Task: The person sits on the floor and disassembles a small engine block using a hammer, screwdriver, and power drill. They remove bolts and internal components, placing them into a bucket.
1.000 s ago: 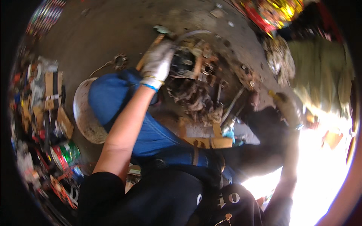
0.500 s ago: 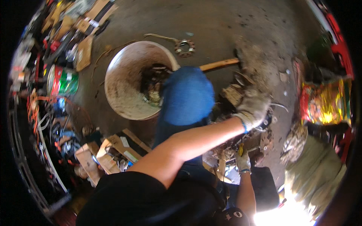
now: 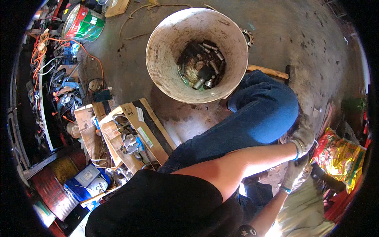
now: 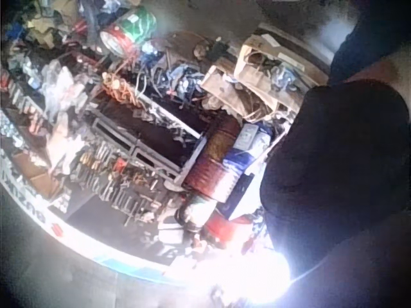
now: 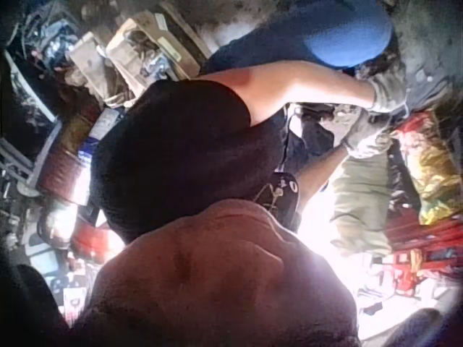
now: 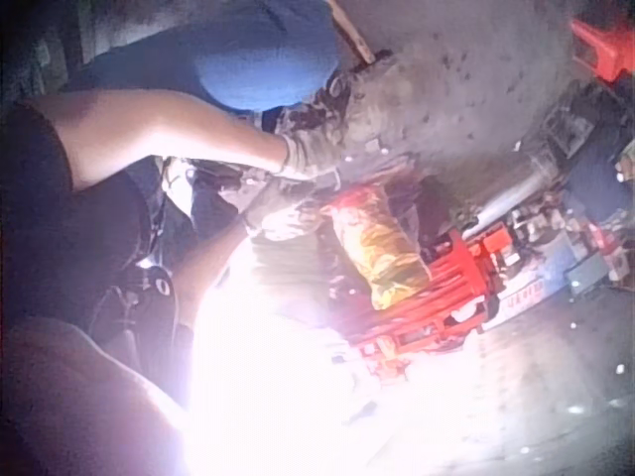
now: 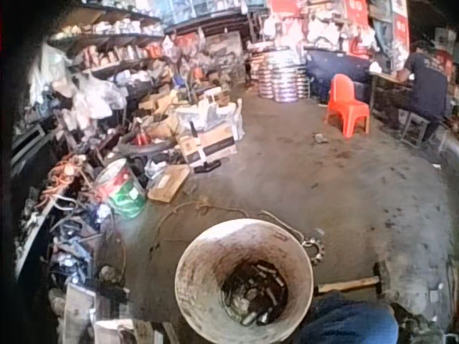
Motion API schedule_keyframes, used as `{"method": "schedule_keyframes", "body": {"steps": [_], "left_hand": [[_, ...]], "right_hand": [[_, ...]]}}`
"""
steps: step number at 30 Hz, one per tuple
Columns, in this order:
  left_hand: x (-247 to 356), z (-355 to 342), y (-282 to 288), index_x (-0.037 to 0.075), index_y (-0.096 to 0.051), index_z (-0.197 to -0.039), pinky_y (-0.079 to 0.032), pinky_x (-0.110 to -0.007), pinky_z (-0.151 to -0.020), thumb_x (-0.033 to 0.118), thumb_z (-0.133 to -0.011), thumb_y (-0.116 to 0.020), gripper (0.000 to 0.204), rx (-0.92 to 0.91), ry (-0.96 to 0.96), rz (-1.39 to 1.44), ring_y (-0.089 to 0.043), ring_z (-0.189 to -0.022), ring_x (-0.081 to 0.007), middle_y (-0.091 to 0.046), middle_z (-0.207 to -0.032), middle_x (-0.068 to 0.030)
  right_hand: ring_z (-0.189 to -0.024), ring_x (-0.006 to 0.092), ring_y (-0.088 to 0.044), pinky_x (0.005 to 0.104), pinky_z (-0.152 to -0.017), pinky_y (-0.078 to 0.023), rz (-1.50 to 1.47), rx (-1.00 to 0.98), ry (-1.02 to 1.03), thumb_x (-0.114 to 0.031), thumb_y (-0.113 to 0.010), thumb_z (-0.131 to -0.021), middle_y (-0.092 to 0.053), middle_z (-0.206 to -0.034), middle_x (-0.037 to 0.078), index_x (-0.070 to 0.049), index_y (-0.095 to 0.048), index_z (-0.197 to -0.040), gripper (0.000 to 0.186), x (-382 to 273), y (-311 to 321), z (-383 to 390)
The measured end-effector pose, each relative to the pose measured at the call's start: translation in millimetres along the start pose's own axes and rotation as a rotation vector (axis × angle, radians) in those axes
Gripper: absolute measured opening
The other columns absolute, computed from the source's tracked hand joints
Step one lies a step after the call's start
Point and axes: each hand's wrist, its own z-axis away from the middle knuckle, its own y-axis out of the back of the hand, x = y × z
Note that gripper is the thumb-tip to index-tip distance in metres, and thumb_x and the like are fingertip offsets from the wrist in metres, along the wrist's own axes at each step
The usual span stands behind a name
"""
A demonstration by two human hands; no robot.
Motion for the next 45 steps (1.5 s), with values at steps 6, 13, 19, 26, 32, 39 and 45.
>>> {"method": "schedule_keyframes", "body": {"steps": [6, 13, 19, 26, 32, 39, 45], "left_hand": [[3.2, -8.9, -7.2, -0.009, -0.050, -0.139, -0.022, -0.061, -0.119, 0.014, -0.095, -0.043, 0.051, 0.088, 0.373, -0.323, -0.030, -0.143, -0.0499, -0.038, -0.152, -0.0306], [8.7, -10.3, 1.0, -0.008, -0.041, -0.146, -0.018, -0.066, -0.119, 0.015, -0.095, -0.045, 0.057, -0.073, 0.255, 0.213, -0.031, -0.143, -0.0529, -0.032, -0.155, -0.0351], [6.1, 4.5, 24.8, -0.008, -0.041, -0.146, -0.019, -0.065, -0.119, 0.014, -0.095, -0.045, 0.056, -0.081, 0.212, 0.299, -0.031, -0.144, -0.0522, -0.032, -0.155, -0.0347], [2.7, 16.5, 27.9, -0.009, -0.041, -0.146, -0.020, -0.064, -0.119, 0.013, -0.094, -0.045, 0.056, -0.096, 0.197, 0.329, -0.031, -0.144, -0.0515, -0.032, -0.155, -0.0343], [17.8, 28.1, 25.8, -0.009, -0.041, -0.146, -0.021, -0.063, -0.119, 0.012, -0.094, -0.045, 0.056, -0.089, 0.186, 0.336, -0.031, -0.145, -0.0508, -0.033, -0.156, -0.0339], [21.4, 38.1, 15.4, -0.009, -0.041, -0.146, -0.023, -0.064, -0.119, 0.012, -0.096, -0.043, 0.054, -0.037, 0.158, 0.308, -0.028, -0.146, -0.0507, -0.030, -0.158, -0.0321], [38.0, 56.2, 0.6, -0.005, -0.044, -0.148, -0.022, -0.067, -0.117, 0.013, -0.097, -0.044, 0.054, 0.045, 0.075, -0.146, -0.030, -0.145, -0.0521, -0.031, -0.158, -0.0313]], "right_hand": [[-0.144, 0.0258, -0.036, 0.0361, -0.121, -0.026, 0.066, -0.188, -0.138, -0.010, -0.074, -0.082, -0.033, -0.160, 0.018, -0.003, -0.019, -0.159, 0.095, -27.0, 6.4, -17.0], [-0.143, 0.0265, -0.038, 0.0361, -0.119, -0.028, -0.047, -0.203, -0.058, -0.005, -0.075, -0.075, -0.035, -0.159, 0.018, -0.004, -0.020, -0.159, 0.100, -49.7, 5.5, -17.2], [-0.115, 0.0284, -0.064, 0.0419, -0.094, -0.050, 0.554, -0.339, -0.082, -0.033, -0.064, -0.092, -0.065, -0.129, 0.020, 0.000, -0.044, -0.146, 0.065, -25.1, 33.2, -32.9], [-0.121, 0.0204, -0.059, 0.0346, -0.099, -0.049, 0.657, -0.287, 0.082, -0.036, -0.072, -0.090, -0.058, -0.139, 0.011, -0.003, -0.044, -0.148, 0.073, 54.5, 60.9, -47.1], [-0.135, 0.0221, -0.048, 0.0364, -0.113, -0.039, 0.938, -0.450, -0.053, -0.030, -0.063, -0.095, -0.052, -0.149, 0.009, -0.004, -0.039, -0.152, 0.067, 97.7, 67.7, -52.9], [-0.132, 0.0300, -0.052, 0.0409, -0.107, -0.044, 0.939, -0.238, 0.060, -0.038, -0.077, -0.080, -0.054, -0.143, 0.015, -0.006, -0.042, -0.149, 0.084, 141.9, 58.6, -39.4], [-0.140, 0.0297, -0.043, 0.0465, -0.118, -0.033, 0.932, -0.081, 0.118, -0.045, -0.071, -0.081, -0.049, -0.150, 0.017, -0.006, -0.041, -0.150, 0.084, 142.3, 54.6, -25.0]]}}
